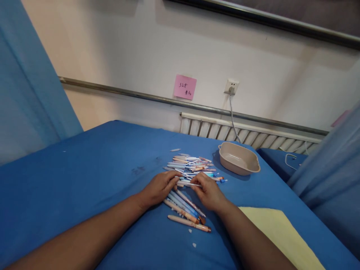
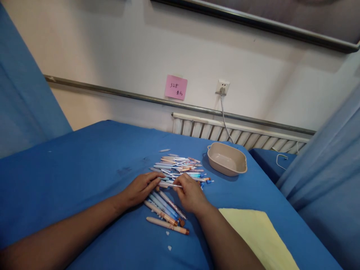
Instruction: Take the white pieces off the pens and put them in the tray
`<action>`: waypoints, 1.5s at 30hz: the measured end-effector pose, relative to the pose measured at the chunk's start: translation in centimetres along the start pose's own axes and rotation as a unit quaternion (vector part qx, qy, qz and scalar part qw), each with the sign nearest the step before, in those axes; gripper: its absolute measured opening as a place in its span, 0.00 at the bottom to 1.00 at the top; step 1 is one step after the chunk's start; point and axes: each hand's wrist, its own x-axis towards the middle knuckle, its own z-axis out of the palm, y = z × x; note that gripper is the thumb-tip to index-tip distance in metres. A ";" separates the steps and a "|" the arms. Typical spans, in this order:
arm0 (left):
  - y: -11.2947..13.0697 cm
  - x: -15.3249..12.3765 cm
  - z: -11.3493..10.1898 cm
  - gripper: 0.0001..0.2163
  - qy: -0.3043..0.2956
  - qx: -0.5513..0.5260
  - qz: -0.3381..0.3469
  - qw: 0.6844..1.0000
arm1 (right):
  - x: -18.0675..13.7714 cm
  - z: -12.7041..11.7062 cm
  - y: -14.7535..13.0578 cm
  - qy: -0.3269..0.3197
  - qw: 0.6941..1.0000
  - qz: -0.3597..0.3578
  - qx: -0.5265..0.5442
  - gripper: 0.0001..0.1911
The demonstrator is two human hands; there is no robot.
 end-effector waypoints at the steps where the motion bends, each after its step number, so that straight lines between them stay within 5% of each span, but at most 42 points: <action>1: 0.0 0.0 0.0 0.16 0.003 -0.002 -0.012 1.000 | 0.0 0.0 0.0 -0.001 1.000 -0.001 0.000 0.04; 7: -0.1 0.0 -0.1 0.17 0.048 0.001 0.036 0.998 | 0.0 0.0 0.1 0.001 1.000 0.004 -0.004 0.05; 12: -0.2 0.0 0.0 0.16 0.028 -0.022 -0.036 0.999 | 0.0 0.0 -0.1 -0.011 1.000 0.000 0.000 0.04; 18: 0.0 -0.1 0.0 0.18 0.041 0.003 0.042 0.998 | 0.1 0.1 0.0 0.003 1.000 0.005 -0.002 0.04; 24: 0.2 0.1 -0.2 0.16 -0.018 -0.016 -0.041 0.999 | 0.0 0.1 0.0 -0.001 1.000 -0.002 0.002 0.04; 30: 0.3 -0.1 -0.3 0.21 0.056 -0.018 0.040 0.997 | 0.0 0.1 0.1 0.011 1.000 0.001 0.001 0.04; 38: -0.7 0.0 0.0 0.16 0.028 -0.042 -0.062 0.997 | 0.1 0.0 0.4 0.015 1.000 0.006 0.000 0.04; 45: -1.6 0.3 0.2 0.14 0.103 0.011 -0.061 0.993 | 0.0 -1.1 1.6 -0.015 0.997 0.035 -0.072 0.04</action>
